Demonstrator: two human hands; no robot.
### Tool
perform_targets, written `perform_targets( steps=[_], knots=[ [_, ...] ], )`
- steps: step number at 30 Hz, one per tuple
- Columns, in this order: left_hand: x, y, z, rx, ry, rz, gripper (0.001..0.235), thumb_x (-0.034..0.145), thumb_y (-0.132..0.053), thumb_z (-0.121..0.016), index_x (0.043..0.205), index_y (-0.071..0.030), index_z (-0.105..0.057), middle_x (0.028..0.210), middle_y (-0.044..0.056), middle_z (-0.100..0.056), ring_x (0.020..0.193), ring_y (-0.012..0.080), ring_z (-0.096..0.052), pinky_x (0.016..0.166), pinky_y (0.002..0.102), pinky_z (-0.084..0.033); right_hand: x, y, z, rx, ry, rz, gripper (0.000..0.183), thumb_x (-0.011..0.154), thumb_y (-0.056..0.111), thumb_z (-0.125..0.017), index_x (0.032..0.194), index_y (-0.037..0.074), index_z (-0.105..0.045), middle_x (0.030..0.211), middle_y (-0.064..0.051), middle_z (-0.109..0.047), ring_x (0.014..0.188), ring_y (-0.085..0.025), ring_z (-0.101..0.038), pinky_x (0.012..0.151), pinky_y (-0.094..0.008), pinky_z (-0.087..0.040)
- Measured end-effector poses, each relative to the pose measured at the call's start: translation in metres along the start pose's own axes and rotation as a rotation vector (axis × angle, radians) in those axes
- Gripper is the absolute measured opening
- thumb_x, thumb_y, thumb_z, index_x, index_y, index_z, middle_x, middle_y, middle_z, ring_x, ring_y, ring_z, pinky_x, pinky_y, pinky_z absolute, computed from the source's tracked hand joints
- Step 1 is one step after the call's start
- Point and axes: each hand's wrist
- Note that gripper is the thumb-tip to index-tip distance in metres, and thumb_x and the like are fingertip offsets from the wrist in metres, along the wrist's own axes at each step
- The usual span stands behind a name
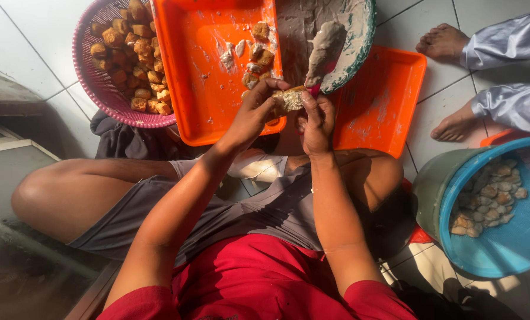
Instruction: The person sits on the floor and repeatedly picks up small fried food items from a pink basket. Using a pink spatula, they scoop a white paste from a bowl and apply it to each item before placing it on an orange tray. The process is repeated continuously throughout the clip.
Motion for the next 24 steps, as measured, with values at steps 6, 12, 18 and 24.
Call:
perform_targets(
  steps=[6,12,18,24],
  knots=[
    [0.013,0.016,0.005,0.101,-0.119,-0.026,0.022,0.105,-0.024,-0.061,0.109,-0.003,-0.063,0.087,-0.003,-0.063,0.076,0.0049,-0.055,0.065,0.021,-0.046,0.004,-0.012,0.002,-0.238,0.023,0.167,0.027,0.108,0.03,-0.069,0.103,0.005,-0.065,0.08,0.002,-0.057,0.065,-0.005,-0.046,0.056,-0.023,-0.036],
    [0.031,0.0,0.013,0.032,-0.386,-0.175,0.024,0.102,-0.02,-0.069,0.107,0.003,-0.066,0.088,0.001,-0.069,0.074,0.006,-0.059,0.063,0.021,-0.047,-0.013,-0.015,0.01,-0.343,-0.024,0.012,0.049,0.11,0.044,-0.046,0.095,0.005,-0.072,0.068,0.006,-0.049,0.055,-0.003,-0.04,0.048,-0.021,-0.029],
    [0.024,-0.01,-0.001,0.282,-0.29,-0.273,0.027,0.106,-0.015,-0.066,0.122,0.007,-0.066,0.105,0.007,-0.073,0.093,0.01,-0.064,0.082,0.026,-0.053,-0.017,-0.017,0.014,-0.599,-0.018,0.143,0.045,0.113,0.039,-0.044,0.107,0.003,-0.072,0.079,0.006,-0.053,0.069,-0.005,-0.042,0.061,-0.023,-0.034],
    [0.003,-0.028,-0.007,0.047,0.08,-0.286,0.048,0.103,-0.001,-0.06,0.147,0.004,-0.044,0.146,0.014,-0.056,0.137,0.0189,-0.056,0.117,0.033,-0.047,-0.013,0.0,0.015,-0.814,0.053,0.505,0.031,0.12,0.027,-0.047,0.117,0.001,-0.063,0.107,-0.006,-0.061,0.099,-0.017,-0.06,0.088,-0.031,-0.047]
  ],
)
Point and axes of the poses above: each hand's wrist, its own x-axis towards the middle knuckle, its own z-axis out of the back of the hand, y = z × x
